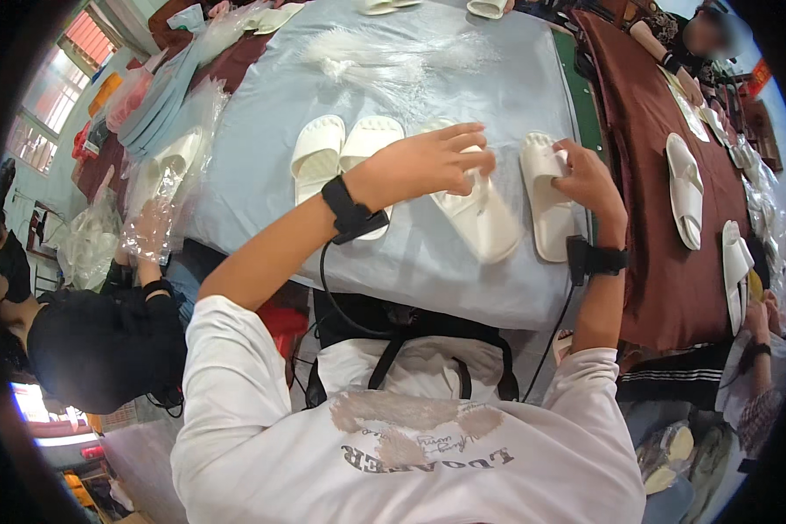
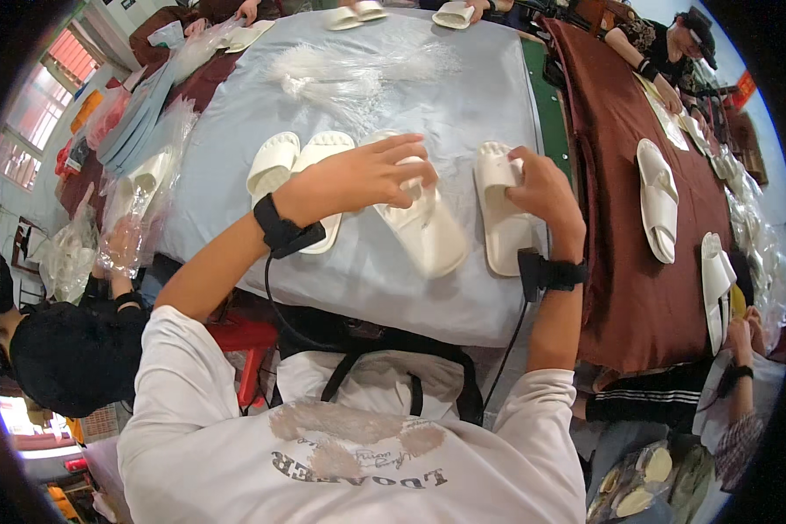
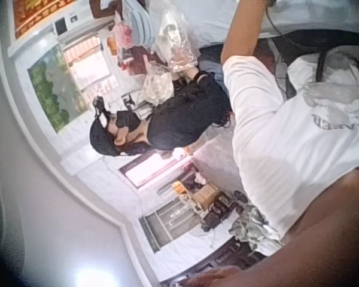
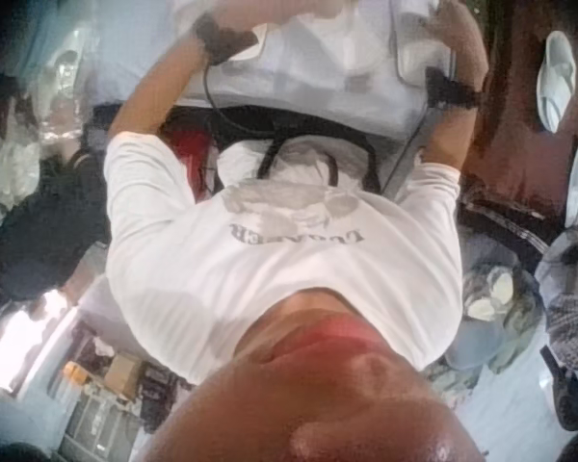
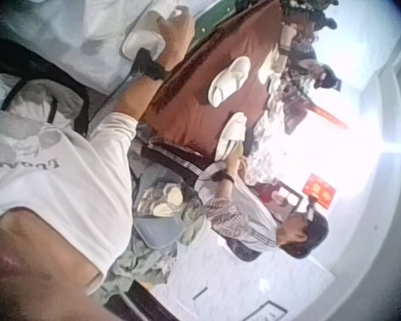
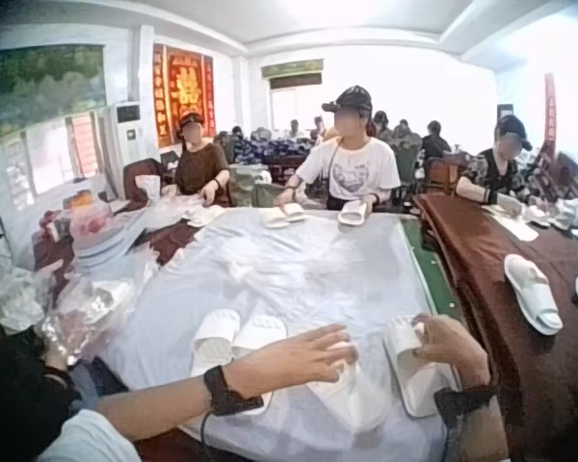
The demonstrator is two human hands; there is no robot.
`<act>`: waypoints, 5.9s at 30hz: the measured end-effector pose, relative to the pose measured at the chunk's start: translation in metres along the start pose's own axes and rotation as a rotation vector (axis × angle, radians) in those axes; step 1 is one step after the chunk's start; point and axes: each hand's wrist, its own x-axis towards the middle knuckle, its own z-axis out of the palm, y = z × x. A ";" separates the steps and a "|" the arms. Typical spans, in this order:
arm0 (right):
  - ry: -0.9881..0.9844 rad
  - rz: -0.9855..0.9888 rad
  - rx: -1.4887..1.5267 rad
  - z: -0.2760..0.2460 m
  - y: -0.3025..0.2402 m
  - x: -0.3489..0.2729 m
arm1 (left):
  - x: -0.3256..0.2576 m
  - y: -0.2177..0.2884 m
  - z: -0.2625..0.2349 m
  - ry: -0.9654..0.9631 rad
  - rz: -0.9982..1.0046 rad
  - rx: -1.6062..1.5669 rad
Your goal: Checking slippers and attaching size labels in a shoe manufacturing facility.
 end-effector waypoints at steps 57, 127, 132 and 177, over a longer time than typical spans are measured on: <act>0.341 0.255 1.085 0.025 -0.029 -0.037 | -0.027 0.066 0.020 0.686 -0.894 -1.220; 0.468 -0.068 0.057 0.068 -0.090 -0.072 | -0.045 -0.060 0.060 0.055 -0.904 -0.995; 0.397 0.169 0.015 0.061 -0.067 -0.073 | -0.021 -0.063 0.062 0.366 -1.083 -1.455; 0.384 0.058 0.004 0.108 -0.051 -0.012 | 0.060 -0.090 0.127 -0.161 -0.599 -1.195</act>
